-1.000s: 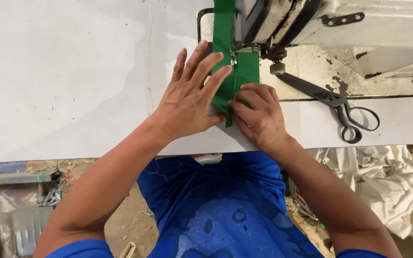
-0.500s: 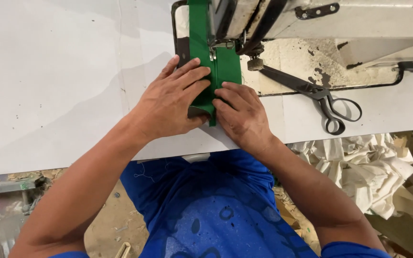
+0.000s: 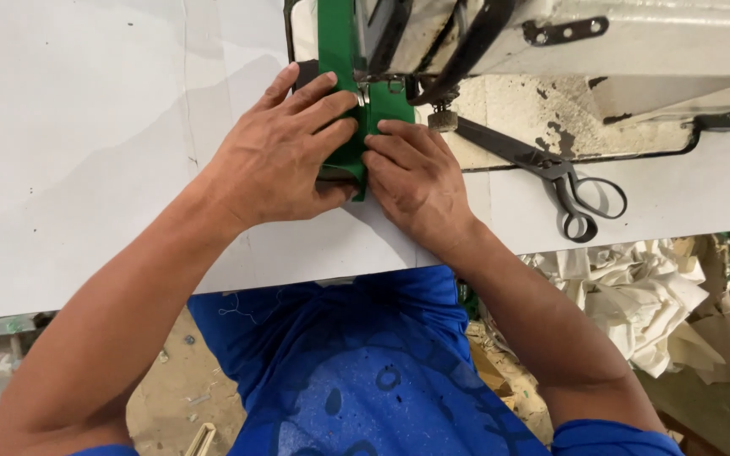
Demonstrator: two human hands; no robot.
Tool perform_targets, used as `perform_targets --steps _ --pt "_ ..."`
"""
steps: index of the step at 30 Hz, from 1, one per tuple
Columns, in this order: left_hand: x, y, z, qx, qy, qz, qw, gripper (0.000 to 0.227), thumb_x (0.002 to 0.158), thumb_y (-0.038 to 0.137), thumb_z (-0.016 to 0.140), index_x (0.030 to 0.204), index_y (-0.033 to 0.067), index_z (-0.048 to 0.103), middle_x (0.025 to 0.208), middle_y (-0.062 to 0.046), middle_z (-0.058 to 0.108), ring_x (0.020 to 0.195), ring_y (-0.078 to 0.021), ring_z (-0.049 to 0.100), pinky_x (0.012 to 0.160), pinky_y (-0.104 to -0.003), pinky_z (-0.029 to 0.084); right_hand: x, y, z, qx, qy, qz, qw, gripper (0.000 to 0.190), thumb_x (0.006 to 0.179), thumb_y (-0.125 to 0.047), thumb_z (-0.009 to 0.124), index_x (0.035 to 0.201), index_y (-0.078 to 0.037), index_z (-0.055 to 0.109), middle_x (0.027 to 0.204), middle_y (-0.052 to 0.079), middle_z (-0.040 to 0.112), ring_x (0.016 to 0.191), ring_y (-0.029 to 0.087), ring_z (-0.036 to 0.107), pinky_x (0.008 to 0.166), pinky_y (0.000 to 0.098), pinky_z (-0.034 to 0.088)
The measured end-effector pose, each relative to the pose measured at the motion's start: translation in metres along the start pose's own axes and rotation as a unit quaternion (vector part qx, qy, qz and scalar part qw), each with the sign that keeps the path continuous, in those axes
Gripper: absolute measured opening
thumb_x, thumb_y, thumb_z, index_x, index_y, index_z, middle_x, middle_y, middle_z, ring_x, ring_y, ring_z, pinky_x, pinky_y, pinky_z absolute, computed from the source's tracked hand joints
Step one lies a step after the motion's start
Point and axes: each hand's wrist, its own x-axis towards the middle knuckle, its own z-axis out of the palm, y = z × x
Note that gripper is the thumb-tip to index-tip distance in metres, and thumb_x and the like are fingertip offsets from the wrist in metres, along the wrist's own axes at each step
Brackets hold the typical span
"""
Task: Sewing zippers onto green fabric strips using an industrial sewing machine
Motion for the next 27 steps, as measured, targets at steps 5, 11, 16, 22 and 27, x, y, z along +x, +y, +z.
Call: perform_targets --steps 5,11,16,22,27 --pt "-0.001 -0.001 0.0 -0.021 -0.009 -0.005 1.0 0.059 0.084 0.043 0.077 0.124 0.0015 0.062 0.141 -0.018 0.057 0.143 -0.0418 0.045 0.121 -0.057 0.028 0.002 0.002 -0.003 0.029 -0.008 -0.004 1.0 0.009 0.102 -0.005 0.067 0.102 0.002 0.073 0.115 0.014 0.072 0.115 0.036 0.066 0.091 0.0465 0.055" --pt "0.008 -0.014 0.002 -0.013 0.002 0.001 1.0 0.059 0.088 0.043 0.077 0.127 0.0012 0.062 0.141 -0.02 0.057 0.143 -0.0418 0.046 0.121 -0.057 0.026 0.009 0.017 0.002 0.026 -0.01 -0.016 0.999 0.004 0.099 0.003 0.072 0.103 0.005 0.074 0.114 0.016 0.072 0.116 0.037 0.065 0.087 0.0422 0.062" --pt "-0.002 -0.004 -0.001 0.02 0.103 0.022 0.994 0.04 0.087 0.03 0.086 0.112 0.0021 0.072 0.12 -0.015 0.062 0.123 -0.0378 0.058 0.113 -0.052 0.037 0.009 0.019 0.004 0.083 -0.003 0.006 0.997 0.011 0.103 0.001 0.068 0.106 0.009 0.075 0.115 0.021 0.072 0.115 0.042 0.065 0.095 0.0474 0.061" --pt "-0.015 0.024 0.002 0.119 0.182 0.046 0.975 0.023 0.103 0.032 0.074 0.101 0.0094 0.07 0.089 -0.005 0.05 0.082 -0.0228 0.048 0.073 -0.038 0.039 0.003 0.03 0.013 0.165 0.012 0.12 0.979 0.021 0.088 0.014 0.071 0.105 0.002 0.074 0.111 0.015 0.066 0.118 0.031 0.064 0.096 0.0426 0.056" --pt "-0.018 0.03 0.011 0.093 0.276 0.009 0.957 0.016 0.096 0.024 0.068 0.083 0.0144 0.063 0.076 0.001 0.038 0.069 -0.0211 0.044 0.064 -0.037 0.04 -0.006 0.042 0.022 0.131 0.047 0.141 0.98 0.013 0.096 -0.011 0.086 0.095 -0.002 0.077 0.098 0.016 0.074 0.094 0.043 0.073 0.081 0.0496 0.059"
